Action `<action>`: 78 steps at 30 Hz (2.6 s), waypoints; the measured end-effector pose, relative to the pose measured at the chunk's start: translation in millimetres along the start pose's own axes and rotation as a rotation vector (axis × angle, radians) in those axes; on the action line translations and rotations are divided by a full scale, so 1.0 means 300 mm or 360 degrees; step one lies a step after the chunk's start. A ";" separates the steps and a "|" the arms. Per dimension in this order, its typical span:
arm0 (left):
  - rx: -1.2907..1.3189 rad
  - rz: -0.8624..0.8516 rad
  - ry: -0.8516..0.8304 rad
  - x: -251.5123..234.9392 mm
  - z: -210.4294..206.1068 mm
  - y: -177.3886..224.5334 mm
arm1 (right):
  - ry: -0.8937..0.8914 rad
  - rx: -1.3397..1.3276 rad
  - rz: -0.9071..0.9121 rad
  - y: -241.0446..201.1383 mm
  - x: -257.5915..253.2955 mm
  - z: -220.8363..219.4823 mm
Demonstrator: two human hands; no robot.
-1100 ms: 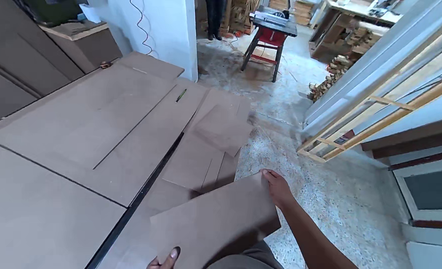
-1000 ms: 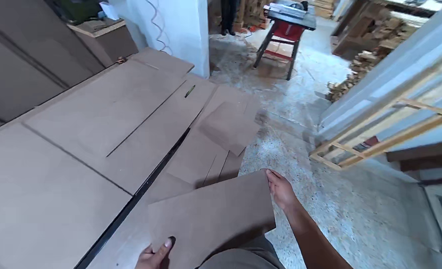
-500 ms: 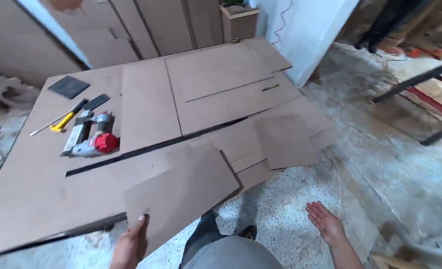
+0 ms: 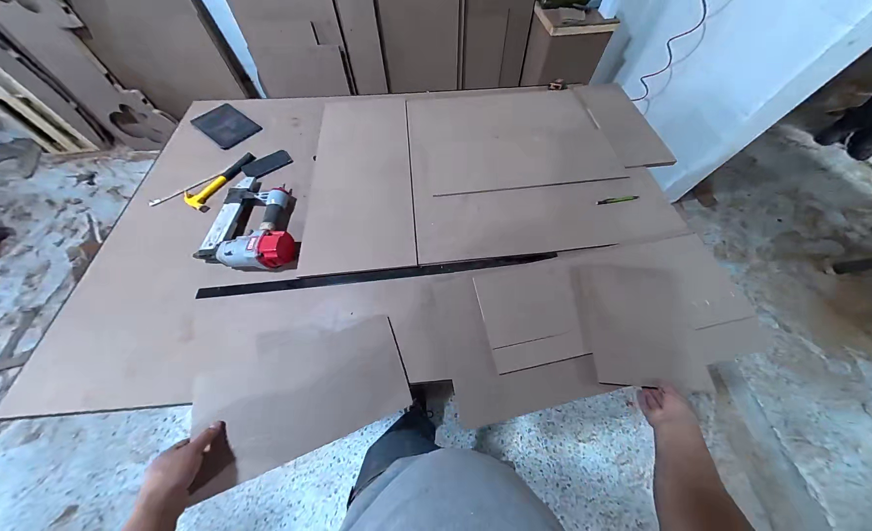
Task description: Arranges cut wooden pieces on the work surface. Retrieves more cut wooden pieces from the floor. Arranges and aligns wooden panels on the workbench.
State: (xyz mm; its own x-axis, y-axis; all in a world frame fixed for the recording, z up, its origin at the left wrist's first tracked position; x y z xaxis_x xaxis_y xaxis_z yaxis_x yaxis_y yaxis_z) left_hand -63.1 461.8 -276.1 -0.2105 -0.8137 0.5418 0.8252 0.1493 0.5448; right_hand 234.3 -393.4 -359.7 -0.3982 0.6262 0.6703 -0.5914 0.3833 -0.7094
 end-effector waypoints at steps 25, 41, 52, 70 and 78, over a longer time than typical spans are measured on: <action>-0.0985 -0.2028 -0.1049 0.049 -1.314 1.026 | -0.0336 0.0970 0.0774 -0.298 0.424 -1.193; -0.0799 -0.2265 -0.0730 -0.002 -1.378 0.964 | -0.0725 0.1826 0.1292 -0.343 0.247 -1.580; -0.0873 -0.2232 -0.0698 0.012 -1.374 0.986 | -0.0356 0.2272 0.2033 -0.082 0.310 -1.337; -0.0923 -0.2207 -0.0682 0.023 -1.381 0.999 | -0.0248 0.2379 0.2027 -0.061 0.310 -1.340; -0.0936 -0.2213 -0.0669 0.021 -1.381 1.010 | -0.0274 0.2475 0.2022 -0.059 0.297 -1.349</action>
State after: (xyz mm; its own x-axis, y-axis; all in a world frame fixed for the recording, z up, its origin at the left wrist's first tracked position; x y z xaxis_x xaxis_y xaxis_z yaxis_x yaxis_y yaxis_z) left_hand 402.6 269.1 -372.8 -0.9942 0.1020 0.0333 -0.0729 -0.8700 0.4877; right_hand 492.9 -69.6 -375.5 -0.9904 -0.0786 0.1138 0.0777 -0.9969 -0.0120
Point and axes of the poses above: each hand's wrist, its own x-axis away from the middle knuckle, its own z-axis out of the back of the hand, y = z × x, the point moved 2 cm from there along -x, towards the middle knuckle, and after that the axes turned 10 degrees about x, right-handed, at the moved point
